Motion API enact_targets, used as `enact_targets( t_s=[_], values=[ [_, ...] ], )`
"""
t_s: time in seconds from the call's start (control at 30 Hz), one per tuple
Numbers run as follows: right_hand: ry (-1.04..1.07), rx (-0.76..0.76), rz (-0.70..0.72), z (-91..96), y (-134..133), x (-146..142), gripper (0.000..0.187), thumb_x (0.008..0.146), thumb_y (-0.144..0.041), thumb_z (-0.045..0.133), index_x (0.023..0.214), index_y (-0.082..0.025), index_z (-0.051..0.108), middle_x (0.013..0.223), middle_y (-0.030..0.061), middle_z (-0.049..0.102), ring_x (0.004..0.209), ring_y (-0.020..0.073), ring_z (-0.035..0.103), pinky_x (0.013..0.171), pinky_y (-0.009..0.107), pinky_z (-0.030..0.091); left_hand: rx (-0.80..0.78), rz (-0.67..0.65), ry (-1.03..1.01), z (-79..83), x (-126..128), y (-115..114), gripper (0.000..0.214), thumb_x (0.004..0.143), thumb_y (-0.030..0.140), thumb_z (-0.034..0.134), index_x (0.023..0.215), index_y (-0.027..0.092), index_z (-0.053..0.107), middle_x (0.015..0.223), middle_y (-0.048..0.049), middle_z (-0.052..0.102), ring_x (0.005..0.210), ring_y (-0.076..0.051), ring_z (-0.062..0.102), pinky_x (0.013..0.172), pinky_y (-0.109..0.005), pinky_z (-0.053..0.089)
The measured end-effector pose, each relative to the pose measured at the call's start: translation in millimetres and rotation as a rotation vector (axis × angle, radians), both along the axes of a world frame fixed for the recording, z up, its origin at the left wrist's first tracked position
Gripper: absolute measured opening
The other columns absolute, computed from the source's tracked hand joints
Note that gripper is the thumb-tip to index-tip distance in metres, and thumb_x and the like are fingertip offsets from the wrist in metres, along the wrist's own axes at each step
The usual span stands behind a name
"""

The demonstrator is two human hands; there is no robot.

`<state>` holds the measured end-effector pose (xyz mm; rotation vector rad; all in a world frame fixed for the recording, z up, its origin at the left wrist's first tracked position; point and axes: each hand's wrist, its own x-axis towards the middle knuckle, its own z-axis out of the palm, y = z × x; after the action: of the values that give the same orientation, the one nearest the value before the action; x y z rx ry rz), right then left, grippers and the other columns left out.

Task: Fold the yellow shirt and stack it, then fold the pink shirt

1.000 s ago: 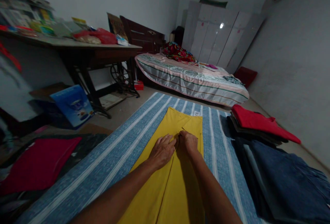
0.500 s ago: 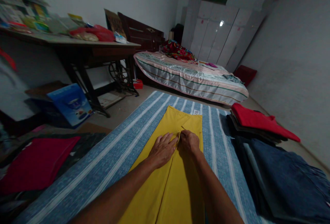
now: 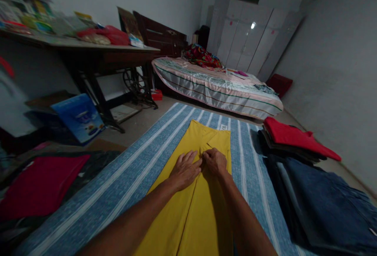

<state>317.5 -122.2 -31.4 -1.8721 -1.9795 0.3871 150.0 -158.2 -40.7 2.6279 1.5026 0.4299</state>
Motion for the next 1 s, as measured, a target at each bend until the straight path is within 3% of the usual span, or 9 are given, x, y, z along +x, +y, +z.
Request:
enact_targets(
  t_s=[0.23,0.5,0.73,1.0],
  values=[
    [-0.041,0.137,0.136,-8.7,-13,1,0.024,0.09,-0.031,0.05,0.09,-0.024,0.073,0.096,0.0035,0.067,0.088,0.015,0.06,0.071,0.023,0.038,0.048,-0.006,-0.117,-6.3,-4,3,0.031,0.089,0.03,0.05,0.118,0.023,0.059,0.133,-0.0116,0.053,0.129,-0.027,0.043,0.108,-0.046,0.032],
    [0.017,0.19,0.09,-14.7,-17,-3,0.019,0.086,-0.027,0.055,0.094,-0.023,0.072,0.099,0.0042,0.067,0.095,0.0174,0.059,0.077,0.024,0.04,-0.035,0.024,-0.218,-5.0,-5,17,0.035,0.088,0.021,0.048,0.122,0.016,0.054,0.126,-0.0108,0.059,0.12,-0.022,0.051,0.106,-0.038,0.036],
    [0.043,0.185,0.044,-11.0,-18,-6,0.017,0.082,-0.024,0.057,0.093,-0.021,0.07,0.094,0.0044,0.066,0.091,0.0181,0.058,0.073,0.025,0.039,-0.089,-0.055,-0.036,22.4,15,41,0.02,0.085,0.016,0.049,0.098,0.017,0.064,0.1,-0.0089,0.065,0.1,-0.023,0.057,0.088,-0.035,0.046],
    [0.101,0.199,0.004,-14.9,-15,-7,0.011,0.081,-0.027,0.058,0.082,-0.021,0.067,0.088,0.0044,0.066,0.085,0.0174,0.057,0.071,0.026,0.038,0.01,-0.175,0.04,19.1,11,56,0.021,0.087,0.01,0.044,0.091,0.016,0.064,0.094,-0.0083,0.065,0.095,-0.022,0.055,0.083,-0.033,0.046]
  ],
)
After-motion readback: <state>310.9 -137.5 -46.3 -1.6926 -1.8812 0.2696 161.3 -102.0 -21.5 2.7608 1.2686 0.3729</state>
